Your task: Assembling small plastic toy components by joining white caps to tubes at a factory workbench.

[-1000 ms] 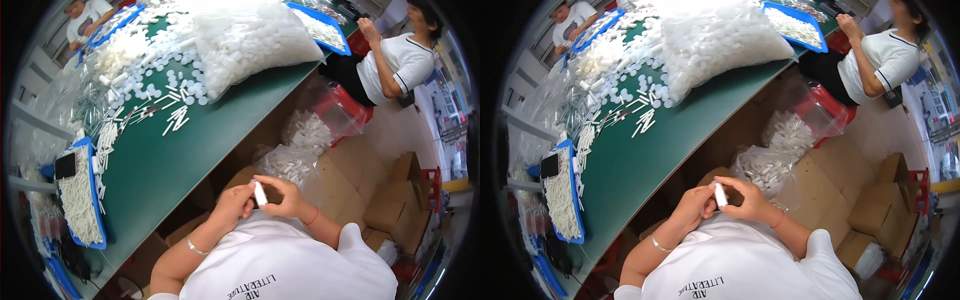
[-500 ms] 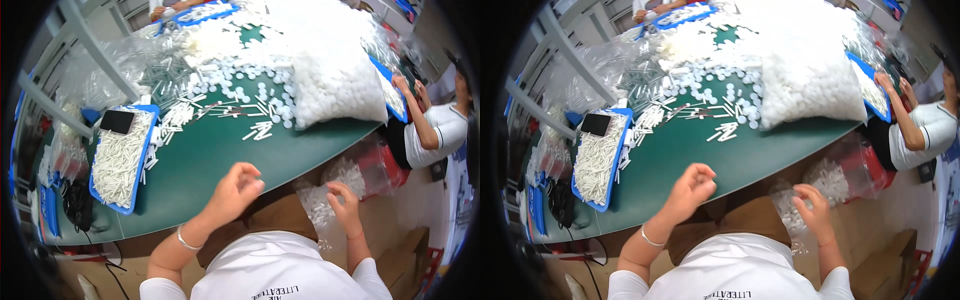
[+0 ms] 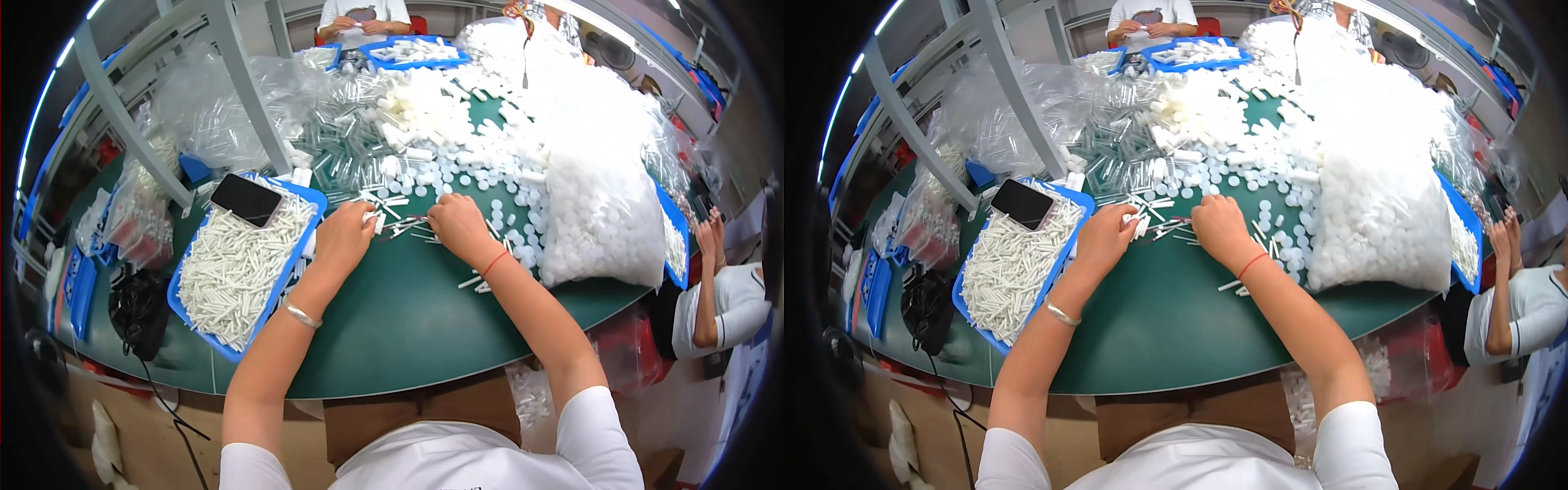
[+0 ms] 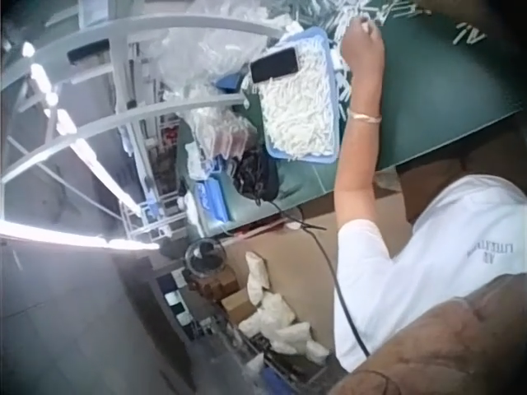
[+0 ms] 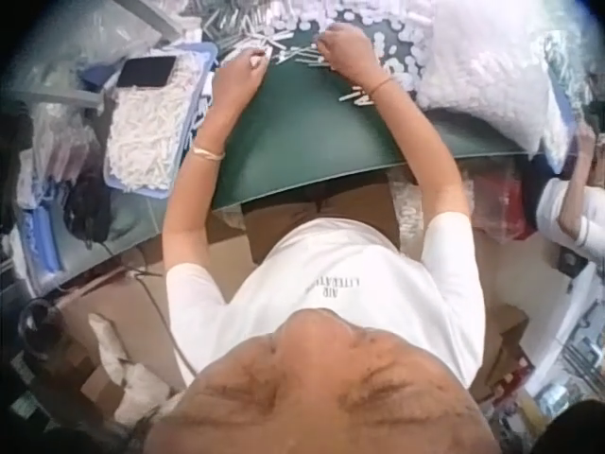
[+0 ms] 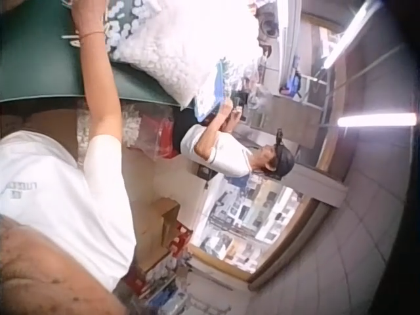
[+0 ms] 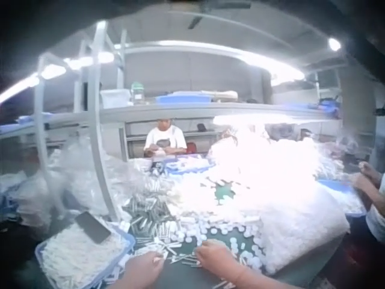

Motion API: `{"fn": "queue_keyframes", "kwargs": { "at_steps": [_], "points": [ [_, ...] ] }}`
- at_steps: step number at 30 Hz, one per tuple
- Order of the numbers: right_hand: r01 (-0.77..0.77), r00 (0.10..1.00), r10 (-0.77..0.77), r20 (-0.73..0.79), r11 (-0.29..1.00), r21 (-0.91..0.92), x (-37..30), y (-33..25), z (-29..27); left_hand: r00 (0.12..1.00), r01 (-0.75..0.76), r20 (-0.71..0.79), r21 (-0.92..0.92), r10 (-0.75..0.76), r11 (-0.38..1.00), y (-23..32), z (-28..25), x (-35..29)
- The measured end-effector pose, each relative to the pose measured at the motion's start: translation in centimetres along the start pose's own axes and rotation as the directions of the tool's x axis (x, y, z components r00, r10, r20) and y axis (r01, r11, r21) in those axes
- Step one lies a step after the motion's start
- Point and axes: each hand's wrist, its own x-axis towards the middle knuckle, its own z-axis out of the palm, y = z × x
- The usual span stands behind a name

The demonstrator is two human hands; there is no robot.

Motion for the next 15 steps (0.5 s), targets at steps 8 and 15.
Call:
{"fn": "queue_keyframes", "kwargs": {
  "at_steps": [8, 15],
  "points": [
    [0.0, 0.995, -0.001, 0.105, 1.0, 0.009, 0.5, 1.6, 0.4, 0.995, -0.048, 0.089, 0.166, 0.034, 0.985, -0.9, 2.0, 3.0],
    [0.039, 0.995, -0.036, 0.094, 0.999, -0.025, -0.1, 1.9, -1.0, 0.948, -0.311, 0.116, 0.164, 0.295, 0.936, -0.3, 3.9, 5.7]
  ]
}}
